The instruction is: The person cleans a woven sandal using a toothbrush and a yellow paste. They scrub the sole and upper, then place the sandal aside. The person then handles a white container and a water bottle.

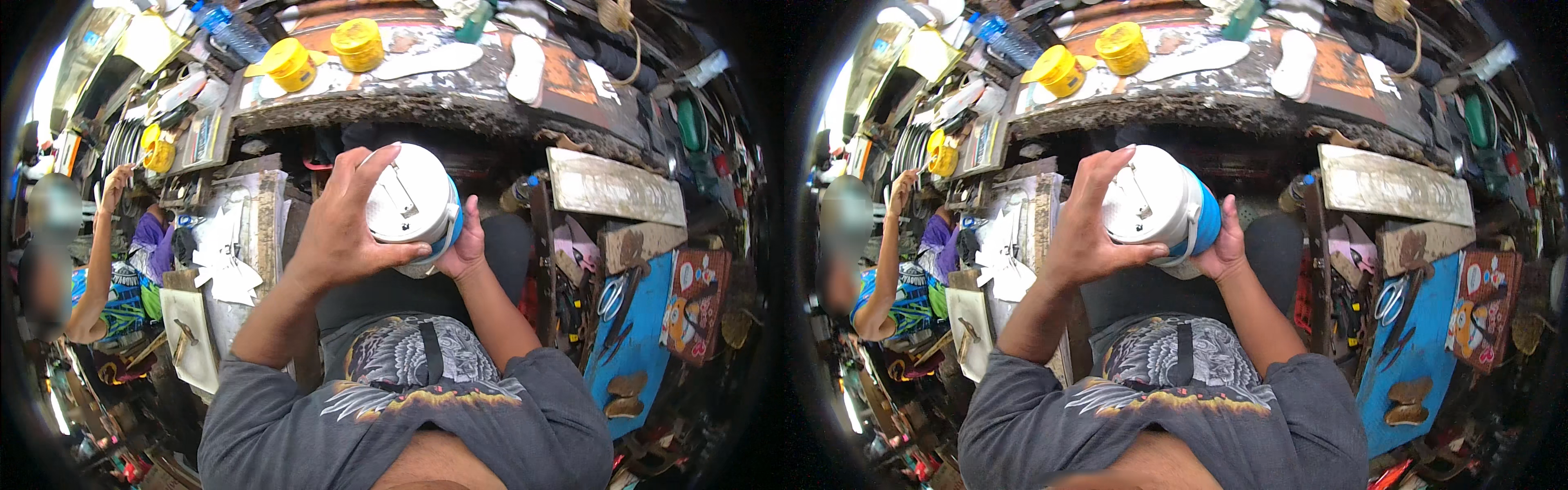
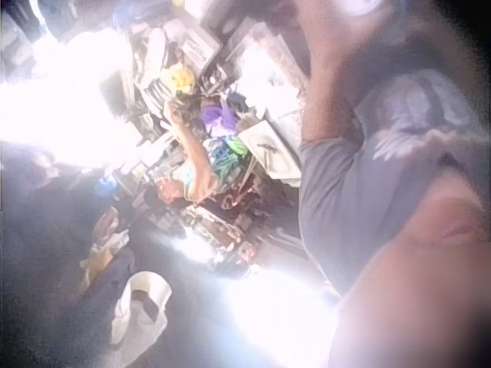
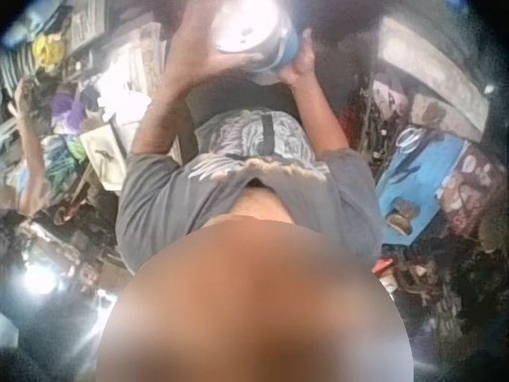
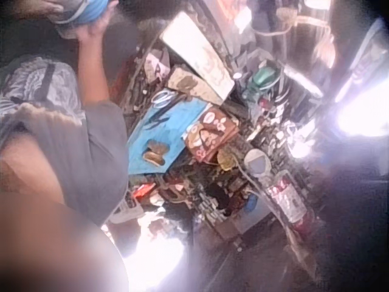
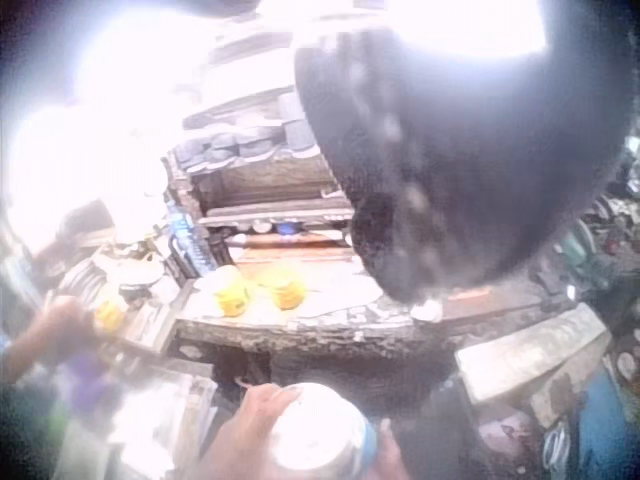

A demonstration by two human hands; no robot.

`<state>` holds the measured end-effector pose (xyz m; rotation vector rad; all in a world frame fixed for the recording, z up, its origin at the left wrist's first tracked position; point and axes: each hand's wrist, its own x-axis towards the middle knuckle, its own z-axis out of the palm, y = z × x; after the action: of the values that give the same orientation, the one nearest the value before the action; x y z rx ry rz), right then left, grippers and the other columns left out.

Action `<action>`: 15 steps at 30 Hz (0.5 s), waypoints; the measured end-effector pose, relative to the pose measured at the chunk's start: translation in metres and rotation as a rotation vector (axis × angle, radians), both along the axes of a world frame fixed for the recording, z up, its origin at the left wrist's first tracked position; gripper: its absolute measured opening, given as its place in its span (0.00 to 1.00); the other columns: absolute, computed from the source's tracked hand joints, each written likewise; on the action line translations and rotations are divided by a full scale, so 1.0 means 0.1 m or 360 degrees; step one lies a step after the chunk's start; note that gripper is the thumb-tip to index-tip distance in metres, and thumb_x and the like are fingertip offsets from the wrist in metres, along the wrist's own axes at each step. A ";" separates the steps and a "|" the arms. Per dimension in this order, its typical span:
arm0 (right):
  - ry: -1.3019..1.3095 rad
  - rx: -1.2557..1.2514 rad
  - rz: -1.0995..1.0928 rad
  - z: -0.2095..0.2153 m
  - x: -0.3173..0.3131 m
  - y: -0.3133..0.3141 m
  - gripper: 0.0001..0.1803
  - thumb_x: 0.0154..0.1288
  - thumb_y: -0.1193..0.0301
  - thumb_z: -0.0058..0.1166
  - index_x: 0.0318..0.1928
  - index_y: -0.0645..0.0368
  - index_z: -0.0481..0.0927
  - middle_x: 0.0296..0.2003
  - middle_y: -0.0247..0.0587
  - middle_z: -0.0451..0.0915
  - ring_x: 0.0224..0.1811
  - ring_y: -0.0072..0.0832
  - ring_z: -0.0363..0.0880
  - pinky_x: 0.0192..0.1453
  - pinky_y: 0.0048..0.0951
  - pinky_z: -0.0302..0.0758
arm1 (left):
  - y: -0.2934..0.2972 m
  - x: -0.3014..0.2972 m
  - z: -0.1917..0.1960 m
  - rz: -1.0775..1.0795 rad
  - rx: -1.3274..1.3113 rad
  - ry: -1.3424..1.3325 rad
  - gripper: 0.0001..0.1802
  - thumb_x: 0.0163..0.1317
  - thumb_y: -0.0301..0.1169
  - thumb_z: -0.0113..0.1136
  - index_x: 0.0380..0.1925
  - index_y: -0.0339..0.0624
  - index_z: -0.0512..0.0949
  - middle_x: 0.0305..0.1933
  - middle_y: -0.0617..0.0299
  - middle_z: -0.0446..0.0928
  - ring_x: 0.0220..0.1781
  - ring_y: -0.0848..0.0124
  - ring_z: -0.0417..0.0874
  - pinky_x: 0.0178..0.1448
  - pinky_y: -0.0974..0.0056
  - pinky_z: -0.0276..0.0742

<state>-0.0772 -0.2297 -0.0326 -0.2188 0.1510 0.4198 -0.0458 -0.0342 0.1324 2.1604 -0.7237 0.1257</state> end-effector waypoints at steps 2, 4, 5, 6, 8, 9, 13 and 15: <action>-0.0019 0.0049 0.0016 0.00 -0.03 -0.08 0.53 0.69 0.28 0.42 0.81 0.52 0.55 0.79 0.53 0.59 0.79 0.53 0.61 0.81 0.61 0.58 | -0.06 0.10 0.16 -0.0220 0.0275 -0.0213 0.58 0.41 0.53 0.84 0.74 0.55 0.67 0.72 0.43 0.65 0.70 0.42 0.71 0.71 0.44 0.71; 0.0020 0.0050 0.0033 0.01 -0.05 -0.15 0.52 0.71 0.30 0.43 0.81 0.52 0.54 0.79 0.53 0.59 0.79 0.53 0.61 0.82 0.61 0.57 | -0.11 0.22 0.31 -0.0442 0.0492 -0.0512 0.55 0.43 0.54 0.82 0.74 0.58 0.69 0.77 0.45 0.62 0.73 0.42 0.69 0.72 0.42 0.70; -0.0074 0.0066 0.0032 0.02 -0.07 -0.17 0.51 0.71 0.31 0.43 0.81 0.52 0.54 0.78 0.53 0.60 0.79 0.53 0.60 0.82 0.61 0.58 | -0.14 0.26 0.37 -0.0591 0.0601 -0.0573 0.47 0.53 0.54 0.76 0.73 0.64 0.69 0.79 0.49 0.61 0.73 0.44 0.69 0.68 0.42 0.74; -0.0068 0.0090 0.0046 0.03 -0.07 -0.17 0.50 0.72 0.32 0.43 0.81 0.51 0.54 0.77 0.53 0.61 0.79 0.52 0.60 0.81 0.61 0.59 | -0.18 0.30 0.40 -0.0708 0.0627 -0.0603 0.45 0.54 0.55 0.74 0.73 0.64 0.70 0.78 0.50 0.63 0.72 0.45 0.70 0.68 0.43 0.74; -0.0072 0.0307 0.0039 0.04 -0.07 -0.17 0.48 0.73 0.34 0.44 0.80 0.50 0.56 0.76 0.52 0.63 0.78 0.52 0.63 0.81 0.60 0.61 | -0.26 0.39 0.43 -0.0901 0.0722 -0.0660 0.41 0.58 0.57 0.70 0.71 0.64 0.72 0.76 0.52 0.66 0.71 0.46 0.71 0.67 0.44 0.75; -0.0034 0.0233 -0.0007 0.05 -0.06 -0.16 0.46 0.73 0.35 0.45 0.80 0.50 0.58 0.76 0.52 0.65 0.77 0.51 0.65 0.80 0.60 0.62 | -0.32 0.44 0.41 -0.0839 0.0700 -0.0766 0.37 0.61 0.59 0.65 0.69 0.63 0.74 0.72 0.53 0.70 0.70 0.47 0.73 0.64 0.45 0.77; 0.0028 0.0215 -0.0123 -0.05 0.09 -0.17 0.38 0.73 0.44 0.46 0.76 0.51 0.67 0.72 0.51 0.71 0.74 0.51 0.69 0.79 0.60 0.63 | -0.43 0.53 0.25 -0.0609 0.0431 -0.0760 0.30 0.58 0.53 0.68 0.58 0.53 0.82 0.62 0.53 0.78 0.62 0.47 0.78 0.62 0.48 0.79; 0.0045 0.0126 -0.0195 -0.16 0.19 -0.22 0.38 0.73 0.45 0.46 0.74 0.55 0.69 0.71 0.51 0.72 0.73 0.50 0.71 0.79 0.58 0.64 | -0.47 0.50 0.11 -0.0385 0.0408 -0.0719 0.29 0.56 0.50 0.69 0.56 0.51 0.83 0.60 0.52 0.79 0.60 0.48 0.80 0.63 0.50 0.79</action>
<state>-0.0579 -0.2515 -0.0483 -0.1251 0.1742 0.3063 0.0039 -0.0817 0.1438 2.2880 -1.3144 0.4221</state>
